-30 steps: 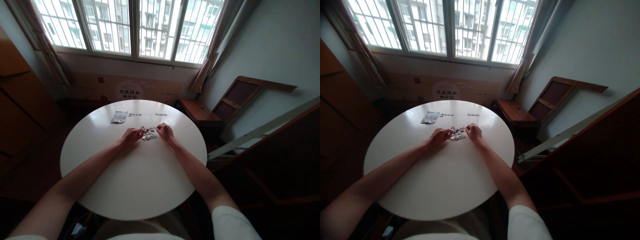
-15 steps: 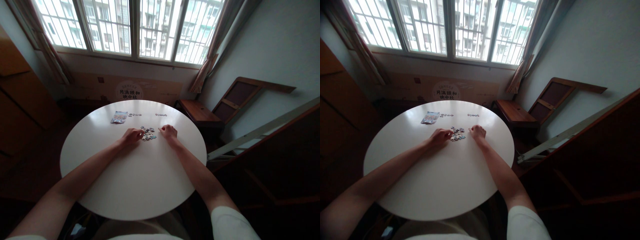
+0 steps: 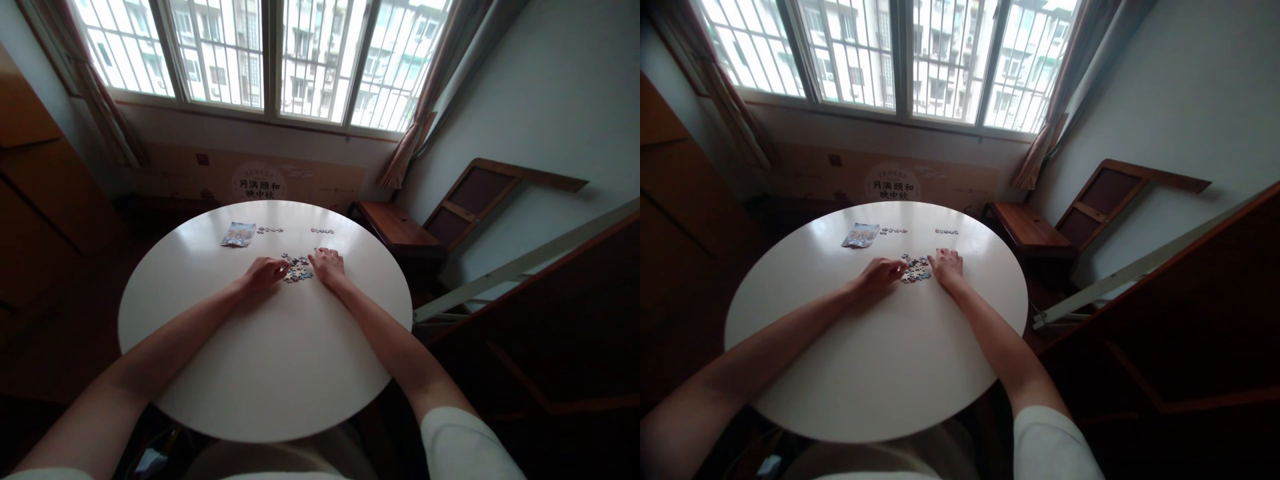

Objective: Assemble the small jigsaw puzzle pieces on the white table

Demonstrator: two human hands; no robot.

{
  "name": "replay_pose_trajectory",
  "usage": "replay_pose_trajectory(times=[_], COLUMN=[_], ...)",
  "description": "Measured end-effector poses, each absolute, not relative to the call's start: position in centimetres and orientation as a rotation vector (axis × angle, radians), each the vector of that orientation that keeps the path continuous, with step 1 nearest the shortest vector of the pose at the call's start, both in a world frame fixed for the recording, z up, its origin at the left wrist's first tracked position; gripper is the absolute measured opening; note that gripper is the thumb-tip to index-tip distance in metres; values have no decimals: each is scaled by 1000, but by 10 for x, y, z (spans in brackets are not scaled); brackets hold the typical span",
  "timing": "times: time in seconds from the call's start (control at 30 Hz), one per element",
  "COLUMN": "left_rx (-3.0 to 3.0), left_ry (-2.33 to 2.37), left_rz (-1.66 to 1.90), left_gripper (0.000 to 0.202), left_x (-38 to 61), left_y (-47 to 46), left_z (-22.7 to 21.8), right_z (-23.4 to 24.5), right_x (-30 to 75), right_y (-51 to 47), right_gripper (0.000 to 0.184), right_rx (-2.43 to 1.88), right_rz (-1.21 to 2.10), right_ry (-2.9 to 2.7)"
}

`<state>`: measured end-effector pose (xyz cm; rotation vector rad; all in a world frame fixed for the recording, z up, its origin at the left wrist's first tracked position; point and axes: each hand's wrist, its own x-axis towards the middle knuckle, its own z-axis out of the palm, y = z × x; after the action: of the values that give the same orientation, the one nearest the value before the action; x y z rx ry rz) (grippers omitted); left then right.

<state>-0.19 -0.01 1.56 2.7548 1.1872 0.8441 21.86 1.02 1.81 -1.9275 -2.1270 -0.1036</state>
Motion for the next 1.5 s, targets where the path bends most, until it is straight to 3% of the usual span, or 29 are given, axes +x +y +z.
replay_pose_trajectory(times=[0.4, 1.1, 1.5], left_rx=[2762, 2757, 2777], left_ry=[1168, 1142, 1118], left_rz=[864, 859, 835], left_gripper=[23, 23, 23], left_x=[-3, -4, -2], left_y=[3, 4, 2], left_z=[10, 9, 12], right_z=[24, 21, 28], right_x=[213, 210, 209], right_y=[71, 79, 66], right_gripper=[60, 65, 39], right_rx=[-2010, -2004, -1863], right_rz=[89, 59, 19], right_ry=[-2136, -2105, -1903])
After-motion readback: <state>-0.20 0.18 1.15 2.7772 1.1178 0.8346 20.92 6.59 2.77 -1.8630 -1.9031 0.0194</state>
